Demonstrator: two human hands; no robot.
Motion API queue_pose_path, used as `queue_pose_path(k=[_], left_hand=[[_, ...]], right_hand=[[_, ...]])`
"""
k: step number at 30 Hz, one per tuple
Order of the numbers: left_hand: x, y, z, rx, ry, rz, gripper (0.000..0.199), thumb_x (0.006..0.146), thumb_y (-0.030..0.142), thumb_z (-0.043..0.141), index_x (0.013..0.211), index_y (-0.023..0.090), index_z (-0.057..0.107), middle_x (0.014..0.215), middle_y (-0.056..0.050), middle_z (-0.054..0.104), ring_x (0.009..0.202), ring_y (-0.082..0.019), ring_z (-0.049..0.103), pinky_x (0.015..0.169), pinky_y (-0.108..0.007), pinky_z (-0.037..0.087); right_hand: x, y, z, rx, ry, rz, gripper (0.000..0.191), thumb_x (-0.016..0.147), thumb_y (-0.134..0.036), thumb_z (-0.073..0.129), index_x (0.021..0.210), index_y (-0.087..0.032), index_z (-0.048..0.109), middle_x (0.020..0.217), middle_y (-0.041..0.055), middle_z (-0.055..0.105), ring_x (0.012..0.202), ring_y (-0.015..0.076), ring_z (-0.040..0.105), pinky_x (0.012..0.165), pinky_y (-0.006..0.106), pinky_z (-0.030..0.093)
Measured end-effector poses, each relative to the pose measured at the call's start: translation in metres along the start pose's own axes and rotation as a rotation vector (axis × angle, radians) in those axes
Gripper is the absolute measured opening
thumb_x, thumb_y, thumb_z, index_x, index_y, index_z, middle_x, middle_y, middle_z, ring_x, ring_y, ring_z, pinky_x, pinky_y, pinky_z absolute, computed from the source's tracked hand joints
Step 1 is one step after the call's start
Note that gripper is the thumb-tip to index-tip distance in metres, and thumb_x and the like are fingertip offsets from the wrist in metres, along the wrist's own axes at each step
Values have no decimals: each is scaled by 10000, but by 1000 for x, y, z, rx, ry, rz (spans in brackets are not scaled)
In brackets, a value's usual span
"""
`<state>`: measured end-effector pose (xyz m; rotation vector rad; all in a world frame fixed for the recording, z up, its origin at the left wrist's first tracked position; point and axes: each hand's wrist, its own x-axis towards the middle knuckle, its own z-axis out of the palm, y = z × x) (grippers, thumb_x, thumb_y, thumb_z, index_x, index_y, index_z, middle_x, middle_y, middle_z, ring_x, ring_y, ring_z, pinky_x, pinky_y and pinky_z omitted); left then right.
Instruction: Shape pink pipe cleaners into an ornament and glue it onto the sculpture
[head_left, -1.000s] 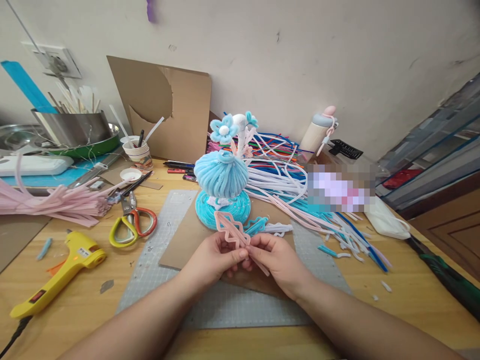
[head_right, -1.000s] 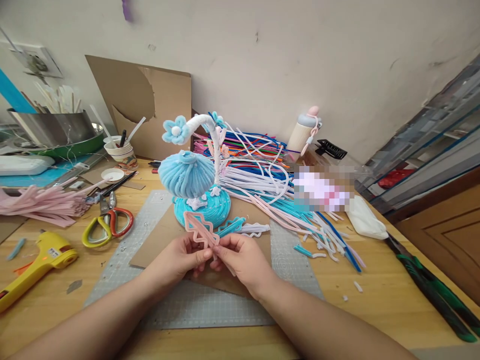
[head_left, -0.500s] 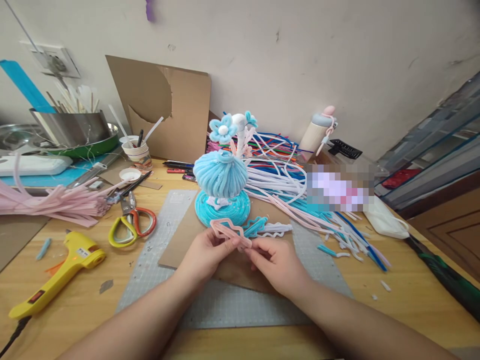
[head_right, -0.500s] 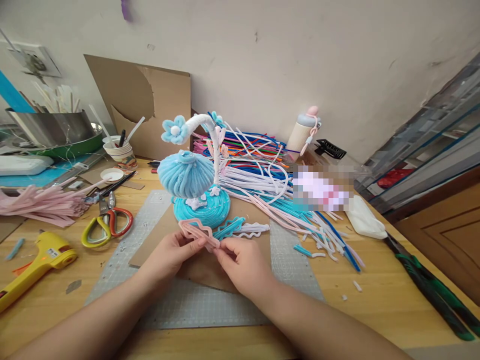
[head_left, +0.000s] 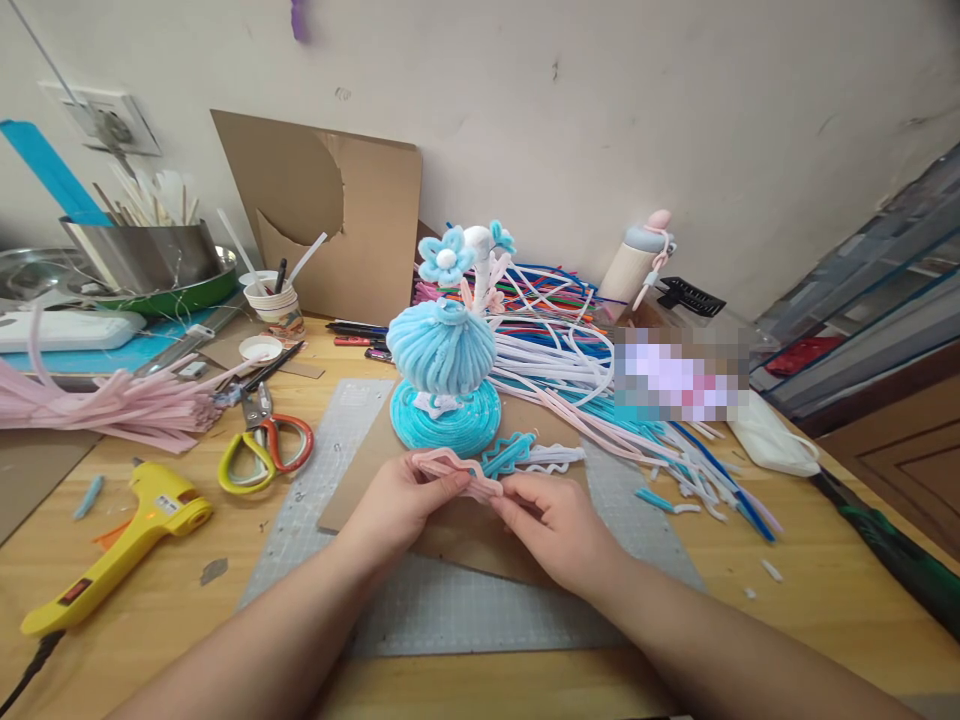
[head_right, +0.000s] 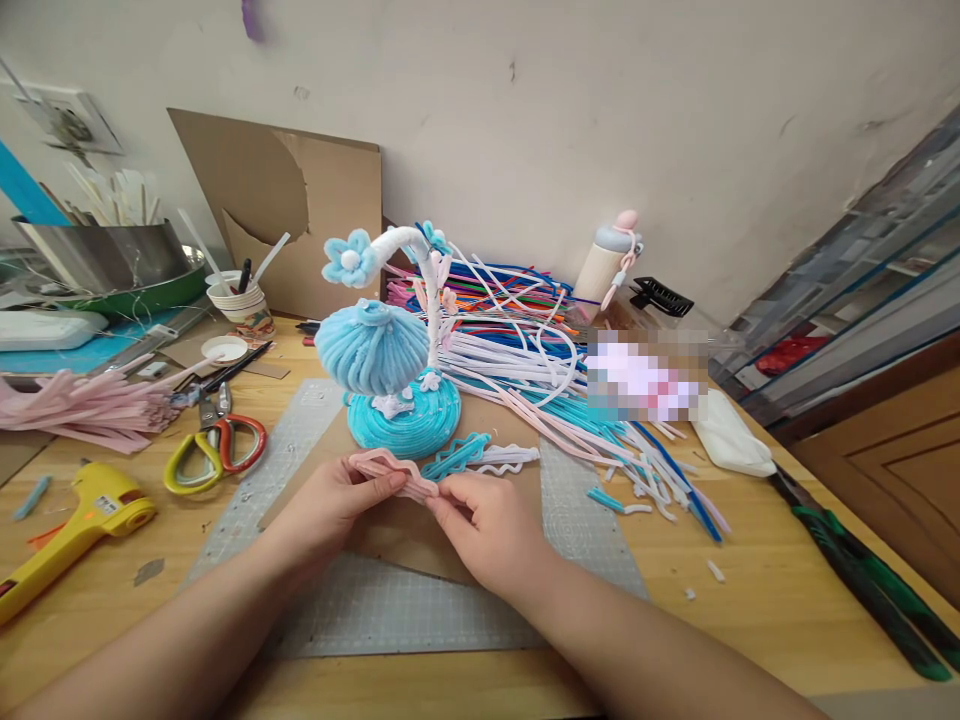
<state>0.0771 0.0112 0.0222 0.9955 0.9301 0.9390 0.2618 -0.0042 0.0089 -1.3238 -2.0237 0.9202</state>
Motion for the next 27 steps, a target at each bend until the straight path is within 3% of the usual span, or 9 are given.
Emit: queue_pose_path(k=[4,7,12,17,19,24,27], left_hand=[[0,1,-5,55,-74,59,104,716,236,682,671,152,642,711,5,676,715,-138,597,722,-238,414],[0,3,-6,86,-96,93,86,726,213,670,672,160,630,675,21,658,688,-128,583,693,-233,408],[-1,4,-6,87,-77,93,78,705,203,685,669,156,635,666,21,648,676,-123,562,675,-234,401],[1,3,-8,114,-70,108,94,662,202,722,656,142,650,668,-3,659,700,-142,577,701,-251,410],[2,2,-8,92,-74,113,103,668,211,722,661,140,648,683,-10,656,705,-143,577,701,-252,410],[3,-3,-1,-20,-187,60,116,737,248,668,744,135,646,738,-24,640,722,-148,574,718,-264,412],[2,-7,2,-22,-213,42,102,721,227,684,738,132,649,733,-19,634,724,-143,569,716,-257,415]], right_hand=[[3,1,0,380,-161,172,240,856,-349,483,723,-173,579,654,13,600,575,130,562,512,235,364],[5,-1,0,597,-239,288,299,824,-445,519,748,-161,579,643,13,612,505,115,567,423,205,314],[5,-3,-2,674,-227,300,323,787,-461,576,739,-143,611,597,2,605,471,97,558,412,192,319],[4,0,-3,907,-343,332,279,789,-412,595,729,-139,614,553,-17,582,428,84,531,426,192,374],[4,0,-2,872,-320,327,276,794,-411,589,727,-144,608,555,-17,581,430,83,528,423,191,373],[2,-1,3,532,-93,221,264,813,-384,563,678,-159,594,565,-7,569,504,111,548,512,228,438],[0,0,6,441,-94,200,247,831,-355,530,686,-168,601,583,3,576,535,130,560,526,244,449]])
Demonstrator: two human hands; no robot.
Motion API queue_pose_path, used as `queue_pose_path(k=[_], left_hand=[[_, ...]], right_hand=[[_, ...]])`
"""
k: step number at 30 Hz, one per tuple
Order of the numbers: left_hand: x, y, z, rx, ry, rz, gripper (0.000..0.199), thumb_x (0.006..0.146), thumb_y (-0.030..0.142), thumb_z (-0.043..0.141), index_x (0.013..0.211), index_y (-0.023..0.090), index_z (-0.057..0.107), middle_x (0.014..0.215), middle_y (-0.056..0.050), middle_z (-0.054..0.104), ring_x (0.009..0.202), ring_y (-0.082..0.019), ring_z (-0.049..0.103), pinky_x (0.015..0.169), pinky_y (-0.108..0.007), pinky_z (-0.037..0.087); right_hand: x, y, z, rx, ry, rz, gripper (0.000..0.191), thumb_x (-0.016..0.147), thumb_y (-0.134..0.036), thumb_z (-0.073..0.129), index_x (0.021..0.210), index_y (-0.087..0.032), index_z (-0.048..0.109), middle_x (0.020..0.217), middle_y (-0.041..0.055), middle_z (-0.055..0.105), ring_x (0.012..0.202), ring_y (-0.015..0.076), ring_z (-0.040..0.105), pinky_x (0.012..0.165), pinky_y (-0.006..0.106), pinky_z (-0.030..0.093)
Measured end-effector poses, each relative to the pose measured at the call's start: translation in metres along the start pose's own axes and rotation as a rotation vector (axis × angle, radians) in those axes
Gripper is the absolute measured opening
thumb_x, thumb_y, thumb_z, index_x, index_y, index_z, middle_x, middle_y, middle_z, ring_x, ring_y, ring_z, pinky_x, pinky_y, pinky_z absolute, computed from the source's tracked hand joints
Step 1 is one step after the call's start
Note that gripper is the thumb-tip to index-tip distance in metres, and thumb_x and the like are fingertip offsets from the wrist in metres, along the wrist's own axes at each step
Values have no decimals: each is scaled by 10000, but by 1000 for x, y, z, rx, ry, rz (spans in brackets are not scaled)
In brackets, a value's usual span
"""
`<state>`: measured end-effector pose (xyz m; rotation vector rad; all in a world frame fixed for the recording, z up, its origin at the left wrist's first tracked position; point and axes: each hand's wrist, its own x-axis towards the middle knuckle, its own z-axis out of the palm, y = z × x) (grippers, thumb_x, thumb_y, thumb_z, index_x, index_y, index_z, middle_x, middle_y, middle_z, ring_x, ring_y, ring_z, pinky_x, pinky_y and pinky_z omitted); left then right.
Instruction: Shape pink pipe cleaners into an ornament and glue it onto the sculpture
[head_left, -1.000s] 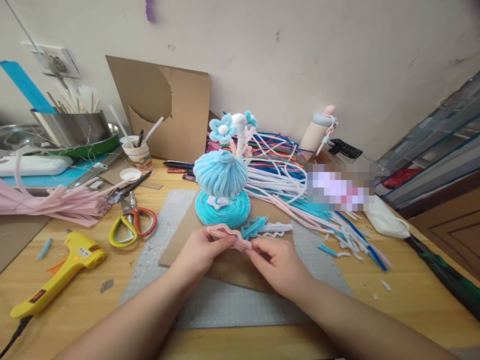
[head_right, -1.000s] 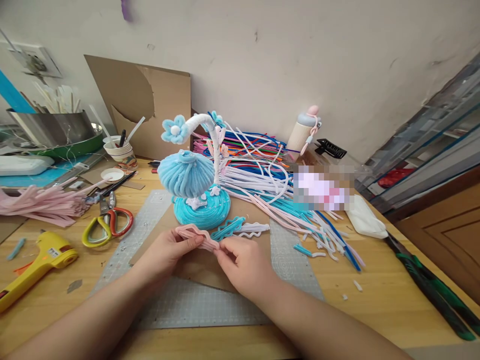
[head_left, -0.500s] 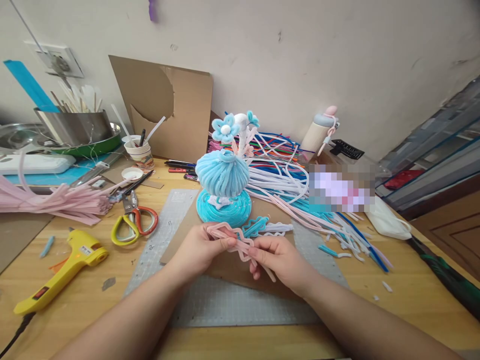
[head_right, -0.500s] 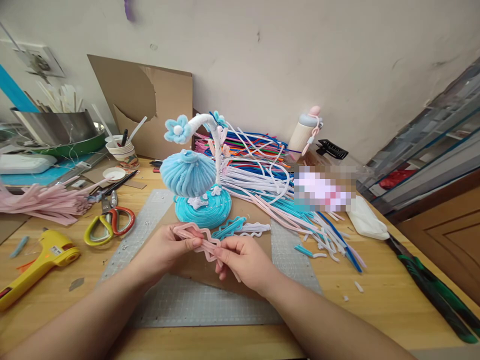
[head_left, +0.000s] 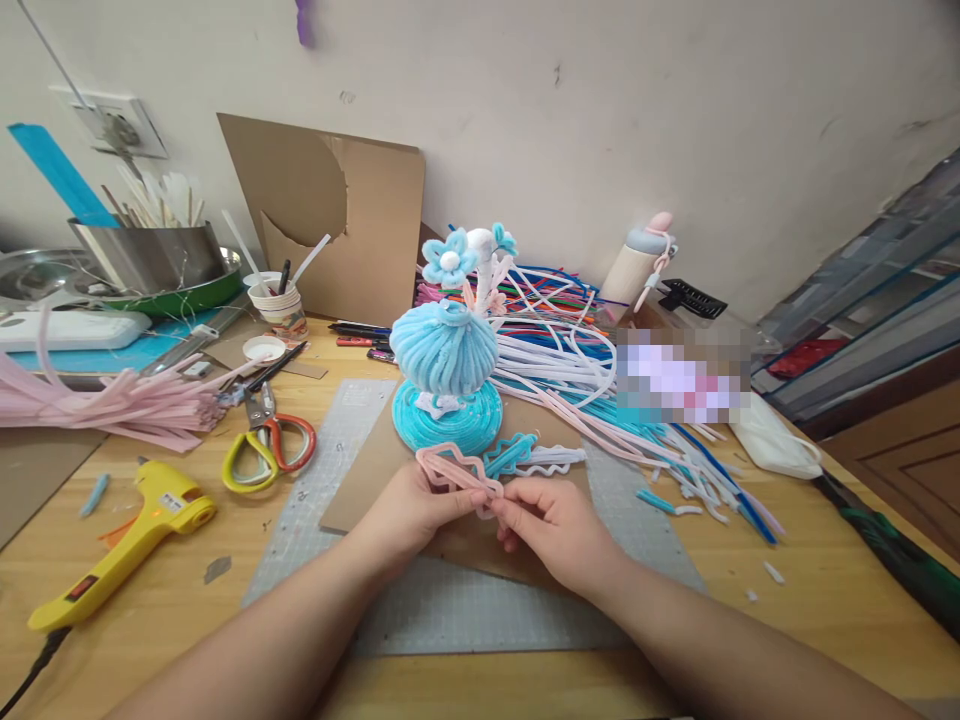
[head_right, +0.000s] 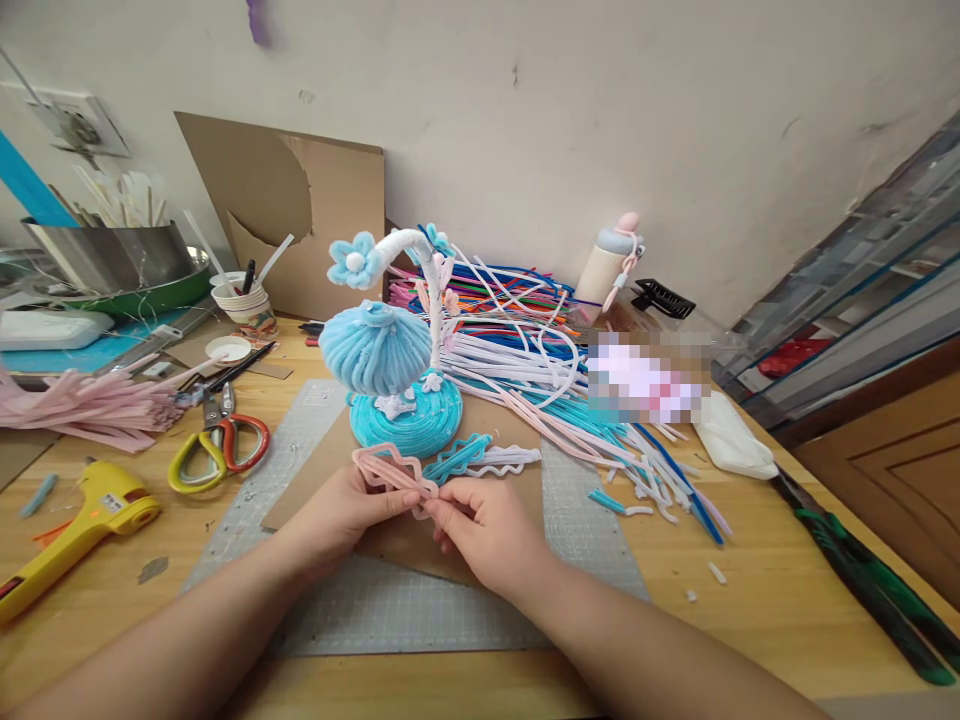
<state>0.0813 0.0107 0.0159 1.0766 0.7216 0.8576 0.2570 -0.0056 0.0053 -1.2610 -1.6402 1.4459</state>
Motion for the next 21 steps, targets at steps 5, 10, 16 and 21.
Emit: queue_pose_path(k=[5,10,16,21], left_hand=[[1,-3,-1,17,20,-35,117,704,228,702,718,119,661,714,-9,621,691,-123,555,678,-234,420],[1,-4,-2,-7,61,-8,131,698,219,714,723,136,616,758,-17,654,717,-132,587,688,-239,424],[0,-5,-1,-87,87,-28,160,707,208,707,711,145,560,728,0,659,708,-128,613,703,-239,426],[-2,0,-2,-74,55,-55,155,698,209,706,684,154,562,745,4,669,711,-135,618,699,-247,434]], right_hand=[[-1,3,-1,-112,-37,-45,268,867,-323,469,676,-176,585,601,2,584,549,126,559,527,231,426],[-5,-3,-2,-411,73,-218,288,880,-285,461,631,-180,562,561,-17,547,543,110,506,524,224,350],[-8,-6,-2,-564,101,-297,284,882,-259,456,624,-176,542,582,-19,507,567,109,450,549,237,315],[-3,-7,-4,-281,-59,-128,287,883,-336,451,668,-178,558,612,-7,543,586,122,494,547,235,362]])
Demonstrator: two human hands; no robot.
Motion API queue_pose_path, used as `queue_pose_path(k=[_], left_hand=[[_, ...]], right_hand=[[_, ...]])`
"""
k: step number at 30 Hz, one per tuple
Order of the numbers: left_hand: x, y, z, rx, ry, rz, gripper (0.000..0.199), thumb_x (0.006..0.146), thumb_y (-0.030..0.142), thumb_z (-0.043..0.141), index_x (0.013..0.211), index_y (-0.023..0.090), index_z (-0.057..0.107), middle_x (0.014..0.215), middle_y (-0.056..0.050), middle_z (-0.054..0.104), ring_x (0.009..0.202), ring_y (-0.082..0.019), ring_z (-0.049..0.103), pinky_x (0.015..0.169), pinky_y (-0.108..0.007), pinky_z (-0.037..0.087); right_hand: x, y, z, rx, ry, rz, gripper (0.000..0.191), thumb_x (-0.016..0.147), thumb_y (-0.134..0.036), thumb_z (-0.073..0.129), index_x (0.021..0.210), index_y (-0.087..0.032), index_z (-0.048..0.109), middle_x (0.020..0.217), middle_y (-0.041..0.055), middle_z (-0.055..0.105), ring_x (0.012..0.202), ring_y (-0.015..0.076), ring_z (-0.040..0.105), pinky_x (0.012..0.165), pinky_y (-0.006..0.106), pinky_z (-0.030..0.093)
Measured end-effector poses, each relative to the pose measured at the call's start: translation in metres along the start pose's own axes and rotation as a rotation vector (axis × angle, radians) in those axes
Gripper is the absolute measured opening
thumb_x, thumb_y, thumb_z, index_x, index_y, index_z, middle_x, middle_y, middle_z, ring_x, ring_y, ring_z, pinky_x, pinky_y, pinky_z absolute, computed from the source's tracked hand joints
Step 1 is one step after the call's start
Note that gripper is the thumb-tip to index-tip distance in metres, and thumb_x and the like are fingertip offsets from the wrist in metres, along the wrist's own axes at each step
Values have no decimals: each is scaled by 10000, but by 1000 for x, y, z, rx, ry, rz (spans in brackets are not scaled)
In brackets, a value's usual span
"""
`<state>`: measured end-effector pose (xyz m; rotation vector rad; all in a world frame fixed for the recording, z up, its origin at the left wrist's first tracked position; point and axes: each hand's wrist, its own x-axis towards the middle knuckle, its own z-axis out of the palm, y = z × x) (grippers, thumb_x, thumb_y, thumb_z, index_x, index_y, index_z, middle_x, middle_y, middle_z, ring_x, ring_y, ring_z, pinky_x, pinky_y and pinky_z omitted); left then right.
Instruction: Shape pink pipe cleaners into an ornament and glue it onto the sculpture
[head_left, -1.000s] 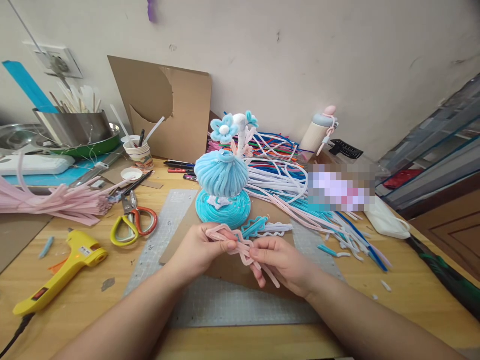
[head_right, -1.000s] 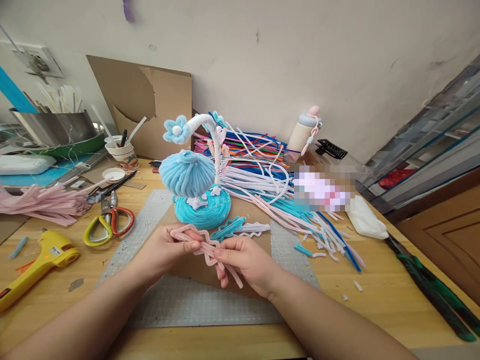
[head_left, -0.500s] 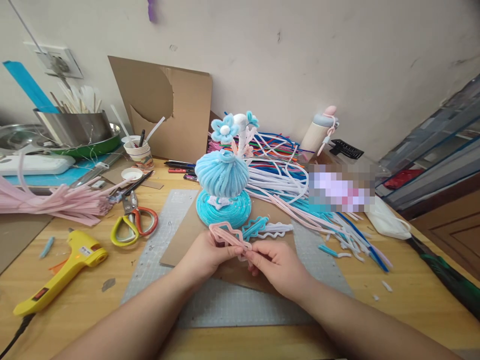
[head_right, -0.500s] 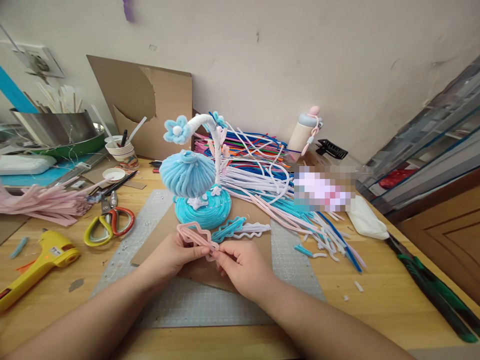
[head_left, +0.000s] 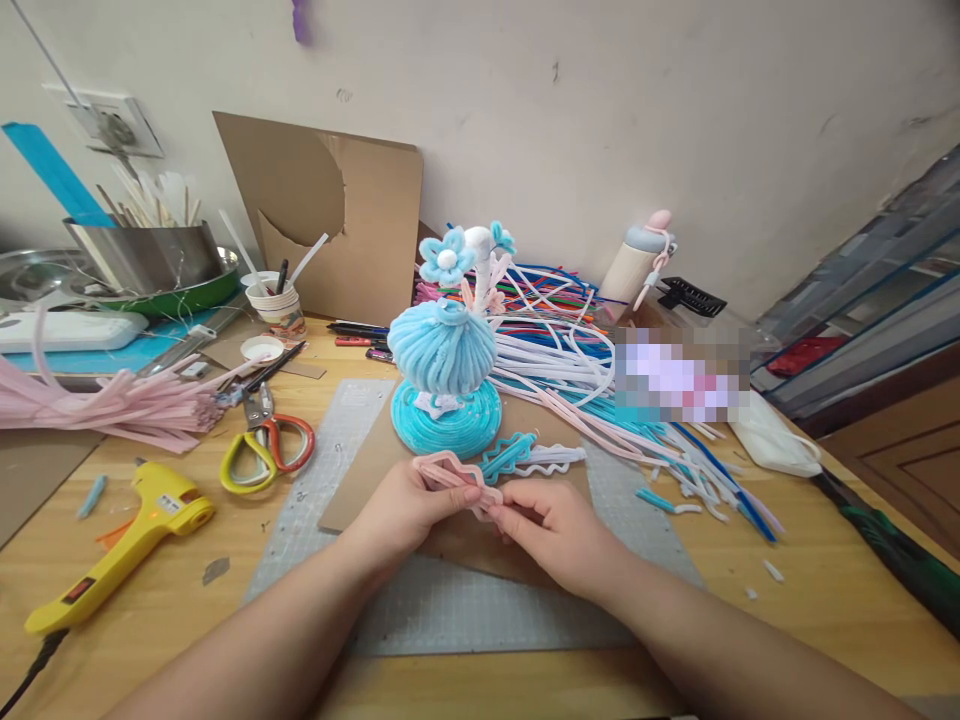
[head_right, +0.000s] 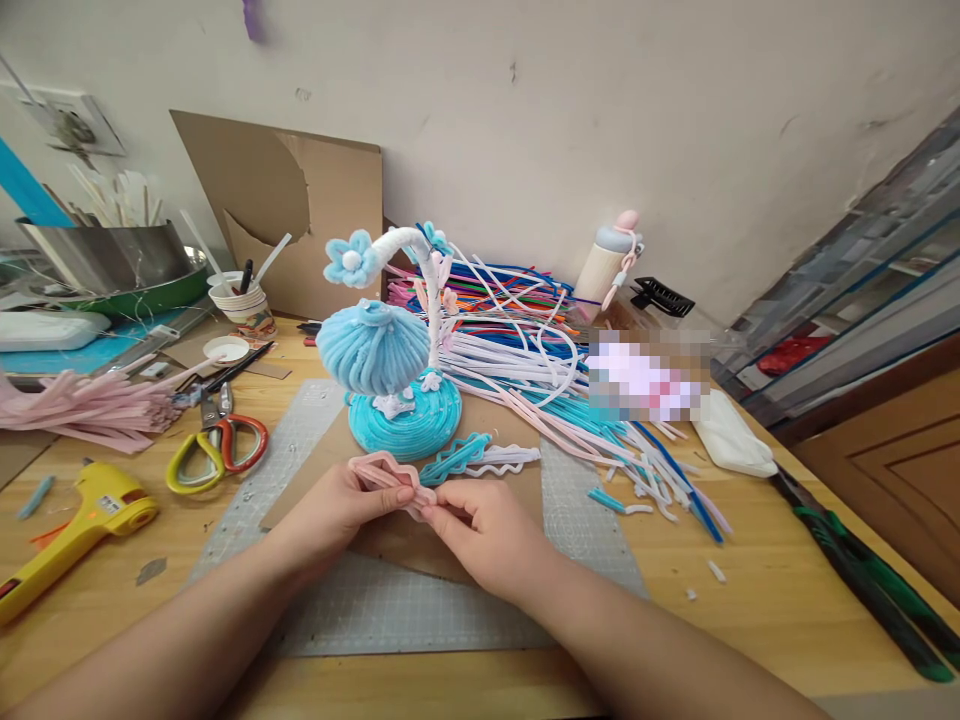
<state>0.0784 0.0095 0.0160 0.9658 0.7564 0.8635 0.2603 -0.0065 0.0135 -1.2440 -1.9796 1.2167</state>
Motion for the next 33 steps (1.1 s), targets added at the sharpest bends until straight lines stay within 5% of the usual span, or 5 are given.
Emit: queue_pose_path(k=[4,15,21,27,33], left_hand=[[-2,3,0,150,-12,2,125,687,232,706,674,156,608,782,-18,688,739,-165,622,711,-275,441],[2,8,-9,359,315,74,278,723,414,652,829,157,656,842,-37,691,789,-173,593,723,-251,406],[-1,13,-17,670,269,-33,366,732,496,601,818,151,688,691,-18,641,620,-148,525,546,-235,337],[-1,11,-17,363,129,-97,282,729,408,647,804,138,612,679,-5,616,572,-108,537,562,-230,418],[2,12,-15,121,228,-167,261,658,308,742,796,125,616,675,-5,654,564,-86,583,594,-220,472]], right_hand=[[2,0,-3,229,-127,77,191,850,-332,510,767,-183,596,702,8,611,665,147,562,606,250,427],[4,5,-13,-355,210,-116,192,879,-243,474,821,-236,656,709,0,649,643,161,554,569,266,343],[4,4,-18,-579,309,-295,200,896,-239,478,879,-233,677,742,18,688,700,168,585,673,303,347],[6,7,-26,-641,370,-410,174,885,-205,507,933,-225,673,843,24,711,788,160,621,736,312,353],[6,7,-25,-654,393,-434,183,891,-213,495,932,-225,674,844,25,715,789,156,626,729,314,354]])
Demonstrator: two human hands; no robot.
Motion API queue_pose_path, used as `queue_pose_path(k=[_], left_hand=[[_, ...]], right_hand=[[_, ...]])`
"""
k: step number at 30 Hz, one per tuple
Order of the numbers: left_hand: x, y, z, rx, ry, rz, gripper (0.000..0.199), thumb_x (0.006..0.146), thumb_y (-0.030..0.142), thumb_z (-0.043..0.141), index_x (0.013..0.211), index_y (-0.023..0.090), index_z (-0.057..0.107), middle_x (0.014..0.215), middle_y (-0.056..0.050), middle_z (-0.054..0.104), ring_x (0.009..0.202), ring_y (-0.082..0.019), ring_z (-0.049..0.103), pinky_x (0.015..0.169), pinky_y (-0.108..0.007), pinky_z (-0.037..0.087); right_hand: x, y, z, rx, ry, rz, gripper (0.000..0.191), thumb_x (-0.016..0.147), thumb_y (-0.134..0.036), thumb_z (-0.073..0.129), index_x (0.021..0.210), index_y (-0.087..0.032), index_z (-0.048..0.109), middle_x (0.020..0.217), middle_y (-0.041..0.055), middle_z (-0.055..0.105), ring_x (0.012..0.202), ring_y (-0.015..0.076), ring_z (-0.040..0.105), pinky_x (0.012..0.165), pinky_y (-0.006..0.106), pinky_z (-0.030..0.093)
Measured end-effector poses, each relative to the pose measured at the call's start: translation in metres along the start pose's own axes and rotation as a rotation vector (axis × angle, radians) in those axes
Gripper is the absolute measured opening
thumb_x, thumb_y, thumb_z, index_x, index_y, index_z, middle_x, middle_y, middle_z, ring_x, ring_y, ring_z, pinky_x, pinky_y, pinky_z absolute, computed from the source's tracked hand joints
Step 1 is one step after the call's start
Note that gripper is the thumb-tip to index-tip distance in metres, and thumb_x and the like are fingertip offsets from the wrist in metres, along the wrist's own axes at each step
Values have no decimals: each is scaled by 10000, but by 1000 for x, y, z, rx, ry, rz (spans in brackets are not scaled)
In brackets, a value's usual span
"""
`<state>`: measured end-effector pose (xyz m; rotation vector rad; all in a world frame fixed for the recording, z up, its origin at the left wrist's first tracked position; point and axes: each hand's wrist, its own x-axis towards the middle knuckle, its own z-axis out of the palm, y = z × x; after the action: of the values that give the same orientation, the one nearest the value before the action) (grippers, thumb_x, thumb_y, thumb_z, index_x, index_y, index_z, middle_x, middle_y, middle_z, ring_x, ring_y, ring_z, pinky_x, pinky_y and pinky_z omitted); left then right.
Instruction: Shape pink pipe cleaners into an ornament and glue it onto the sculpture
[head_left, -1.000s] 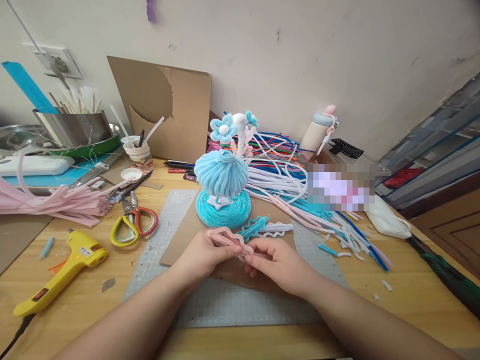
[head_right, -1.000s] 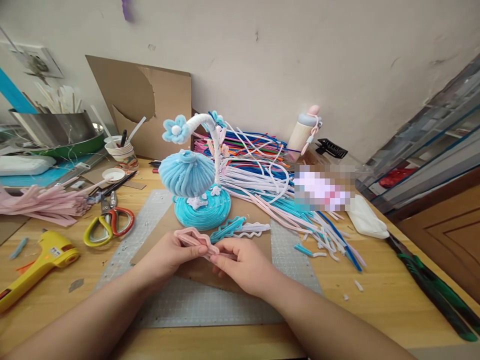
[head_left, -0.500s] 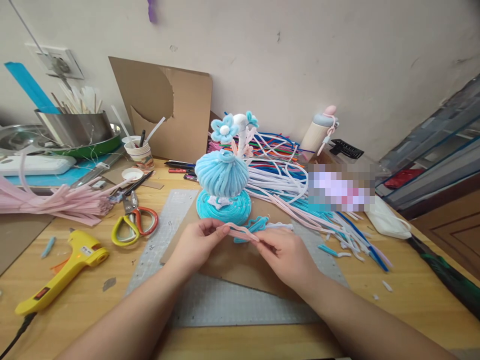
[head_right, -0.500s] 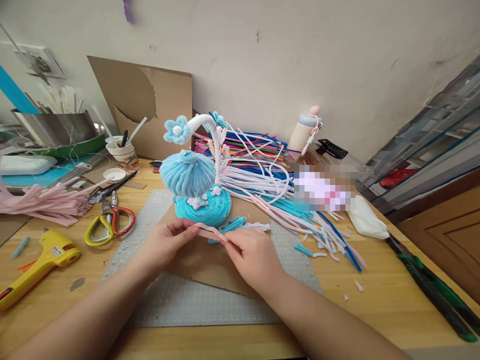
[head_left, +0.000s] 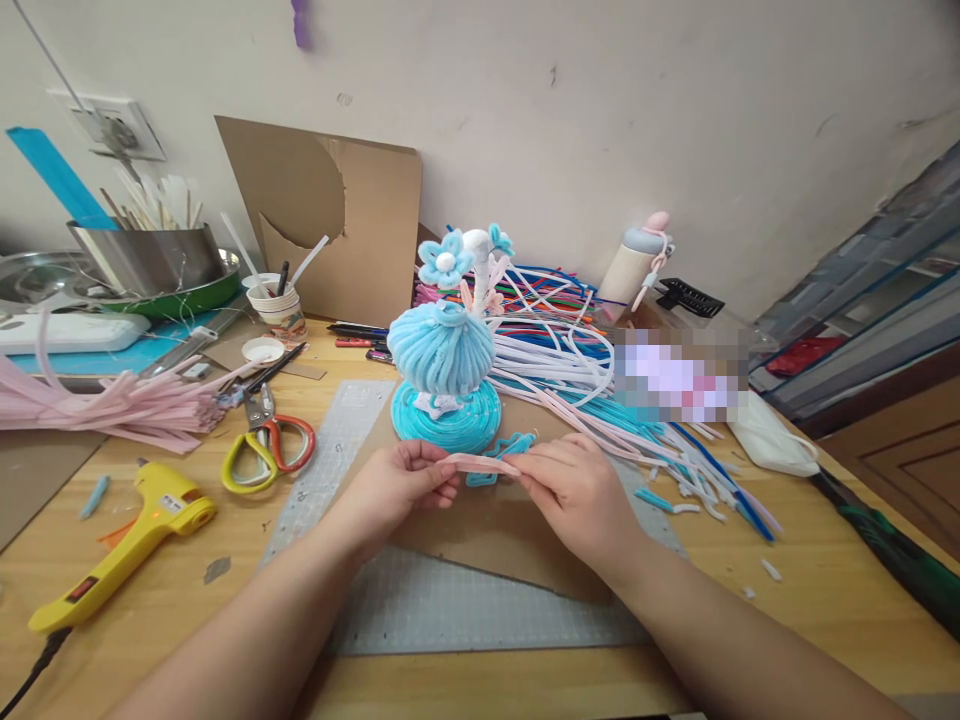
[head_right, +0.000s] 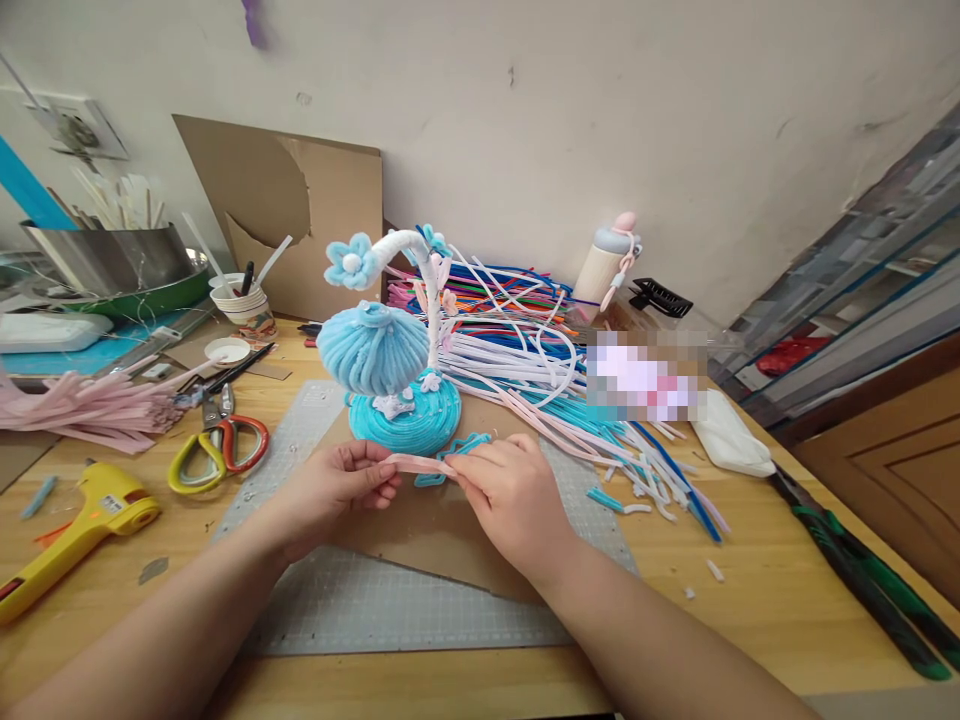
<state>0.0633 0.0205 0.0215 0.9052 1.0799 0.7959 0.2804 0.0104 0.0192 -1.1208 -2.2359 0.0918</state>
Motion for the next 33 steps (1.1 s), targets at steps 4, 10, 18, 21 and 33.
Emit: queue_pose_path(k=[4,10,18,21,33], left_hand=[[2,-1,0,8,33,-28,258,638,310,757,741,111,631,665,-20,677,547,-82,602,576,-208,488],[3,-3,0,45,46,8,248,634,296,759,714,117,607,648,-27,690,563,-103,630,580,-215,501],[-2,0,4,-19,12,-2,280,705,351,702,823,130,577,708,-24,645,589,-103,603,565,-229,510],[-3,1,4,-37,30,-32,253,724,346,684,803,120,602,697,-22,620,560,-87,567,509,-197,490],[-3,0,3,-232,-21,62,184,732,220,689,891,155,626,822,-8,637,628,-70,568,523,-163,473]], right_hand=[[0,0,0,8,8,10,174,888,-209,505,923,-225,674,826,21,717,770,157,625,720,317,350],[0,-1,0,2,25,7,170,885,-202,509,916,-222,675,816,13,715,763,145,630,717,311,348],[-1,0,0,-9,47,13,183,885,-198,502,925,-222,679,831,24,714,765,150,623,716,316,353],[-1,-2,0,-10,38,-15,181,888,-194,503,933,-222,676,835,25,719,760,157,620,718,324,341],[0,-9,-1,20,32,-61,163,879,-191,519,894,-193,682,779,25,714,698,148,610,693,323,338]])
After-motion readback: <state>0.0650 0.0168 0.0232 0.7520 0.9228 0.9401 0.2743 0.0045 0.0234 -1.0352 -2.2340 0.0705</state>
